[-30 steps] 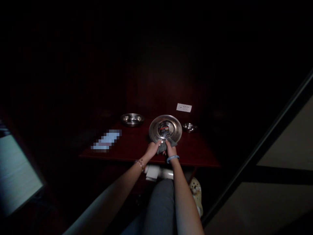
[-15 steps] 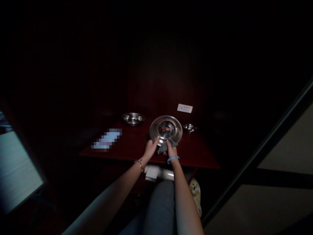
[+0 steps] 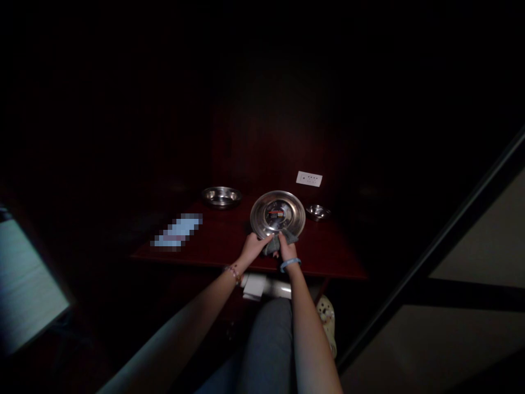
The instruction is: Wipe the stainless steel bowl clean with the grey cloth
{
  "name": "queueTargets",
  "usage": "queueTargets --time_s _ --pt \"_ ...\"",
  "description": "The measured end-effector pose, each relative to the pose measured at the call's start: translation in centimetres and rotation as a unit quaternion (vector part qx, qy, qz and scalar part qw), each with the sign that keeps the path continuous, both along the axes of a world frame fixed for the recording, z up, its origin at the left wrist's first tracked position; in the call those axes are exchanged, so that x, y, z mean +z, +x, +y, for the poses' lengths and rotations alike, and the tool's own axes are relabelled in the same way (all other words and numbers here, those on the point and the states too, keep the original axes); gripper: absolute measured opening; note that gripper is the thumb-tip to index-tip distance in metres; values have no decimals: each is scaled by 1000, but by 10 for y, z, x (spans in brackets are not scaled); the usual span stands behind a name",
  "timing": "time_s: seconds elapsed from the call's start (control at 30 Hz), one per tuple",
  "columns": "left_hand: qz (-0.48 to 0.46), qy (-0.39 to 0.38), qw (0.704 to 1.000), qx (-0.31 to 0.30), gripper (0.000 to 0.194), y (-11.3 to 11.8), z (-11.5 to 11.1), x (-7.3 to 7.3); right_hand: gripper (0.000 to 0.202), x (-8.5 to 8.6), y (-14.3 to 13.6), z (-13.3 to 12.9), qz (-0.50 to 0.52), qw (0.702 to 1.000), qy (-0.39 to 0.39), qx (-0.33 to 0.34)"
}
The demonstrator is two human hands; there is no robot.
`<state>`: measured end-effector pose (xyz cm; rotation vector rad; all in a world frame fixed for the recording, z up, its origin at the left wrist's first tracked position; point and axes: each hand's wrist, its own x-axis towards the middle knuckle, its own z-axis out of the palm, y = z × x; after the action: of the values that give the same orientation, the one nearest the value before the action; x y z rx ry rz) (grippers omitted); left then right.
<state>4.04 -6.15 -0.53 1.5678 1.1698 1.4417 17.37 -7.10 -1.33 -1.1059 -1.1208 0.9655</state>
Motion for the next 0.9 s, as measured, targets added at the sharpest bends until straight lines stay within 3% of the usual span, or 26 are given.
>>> queueTargets --time_s 0.57,0.73,0.9 --pt "-18 -5 1000 10 33 -1 7 -4 48 0 -1 -2 -2 1000 -8 9" --pt "-30 -13 998 46 36 -1 6 -2 46 5 -3 -5 -11 1000 -26 -2" --pt "-101 20 991 82 40 -3 5 0 45 5 -4 -5 -12 999 -33 7"
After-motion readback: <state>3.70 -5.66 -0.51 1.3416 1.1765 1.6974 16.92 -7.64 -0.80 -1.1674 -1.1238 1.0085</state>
